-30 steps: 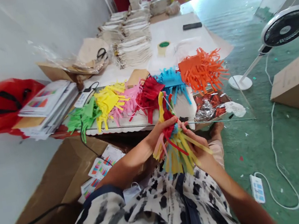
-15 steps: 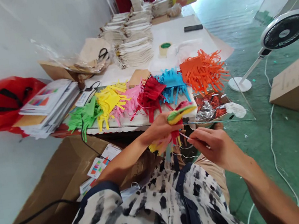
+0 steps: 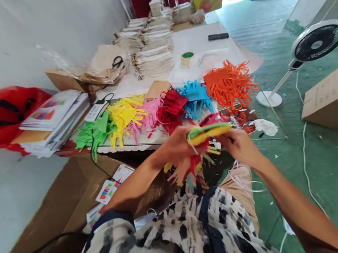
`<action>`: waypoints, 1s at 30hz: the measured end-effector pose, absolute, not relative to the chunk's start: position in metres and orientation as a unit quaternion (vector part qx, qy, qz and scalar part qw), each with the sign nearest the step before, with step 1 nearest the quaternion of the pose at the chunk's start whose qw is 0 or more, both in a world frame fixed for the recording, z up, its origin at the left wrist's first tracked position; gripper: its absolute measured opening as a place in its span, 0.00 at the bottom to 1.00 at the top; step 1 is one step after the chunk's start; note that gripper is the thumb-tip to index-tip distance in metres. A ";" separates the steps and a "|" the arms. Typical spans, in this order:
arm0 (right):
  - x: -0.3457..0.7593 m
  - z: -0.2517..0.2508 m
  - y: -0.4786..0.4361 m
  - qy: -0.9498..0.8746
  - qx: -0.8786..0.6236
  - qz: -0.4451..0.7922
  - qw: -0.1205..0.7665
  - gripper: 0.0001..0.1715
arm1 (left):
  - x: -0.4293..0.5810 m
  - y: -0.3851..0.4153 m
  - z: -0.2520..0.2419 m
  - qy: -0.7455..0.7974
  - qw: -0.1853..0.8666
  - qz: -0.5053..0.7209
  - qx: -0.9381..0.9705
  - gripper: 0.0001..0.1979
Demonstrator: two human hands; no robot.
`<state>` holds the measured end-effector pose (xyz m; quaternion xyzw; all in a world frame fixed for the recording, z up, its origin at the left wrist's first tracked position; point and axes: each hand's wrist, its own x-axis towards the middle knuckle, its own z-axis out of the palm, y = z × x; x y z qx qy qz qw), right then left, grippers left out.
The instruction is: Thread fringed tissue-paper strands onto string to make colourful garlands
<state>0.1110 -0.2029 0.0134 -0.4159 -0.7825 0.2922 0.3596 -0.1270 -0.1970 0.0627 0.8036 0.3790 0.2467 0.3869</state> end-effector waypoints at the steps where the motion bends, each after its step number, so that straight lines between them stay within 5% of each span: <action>1: 0.104 0.005 -0.213 -0.788 -0.414 0.286 0.355 0.21 | -0.129 -0.191 0.060 0.416 0.359 0.266 0.792 0.07; 4: 0.084 -0.003 -0.244 -0.847 -0.361 0.241 0.308 0.18 | -0.124 -0.182 0.040 0.514 0.185 0.240 0.802 0.02; 8: 0.099 0.029 -0.239 -0.861 -0.326 0.233 0.313 0.18 | -0.103 -0.202 0.016 0.471 0.017 0.071 0.879 0.09; 12: 0.127 0.034 -0.209 -0.842 -0.365 0.233 0.322 0.19 | -0.103 -0.217 0.028 0.338 0.097 0.089 0.932 0.05; 15: 0.116 0.009 -0.220 -0.839 -0.354 0.250 0.330 0.17 | -0.112 -0.205 0.042 0.418 0.159 0.174 0.877 0.04; 21: 0.098 0.024 -0.244 -0.869 -0.334 0.198 0.307 0.21 | -0.106 -0.204 0.030 0.465 0.032 0.072 0.882 0.10; 25: 0.121 0.031 -0.213 -0.821 -0.349 0.314 0.326 0.20 | -0.106 -0.216 0.028 0.344 0.184 0.097 0.916 0.04; 28: 0.112 0.004 -0.213 -0.754 -0.396 0.344 0.395 0.18 | -0.110 -0.207 0.030 0.390 0.326 0.200 0.837 0.05; 30: 0.097 -0.014 -0.224 -0.710 -0.425 0.372 0.422 0.14 | -0.109 -0.199 0.028 0.448 0.332 0.234 0.796 0.04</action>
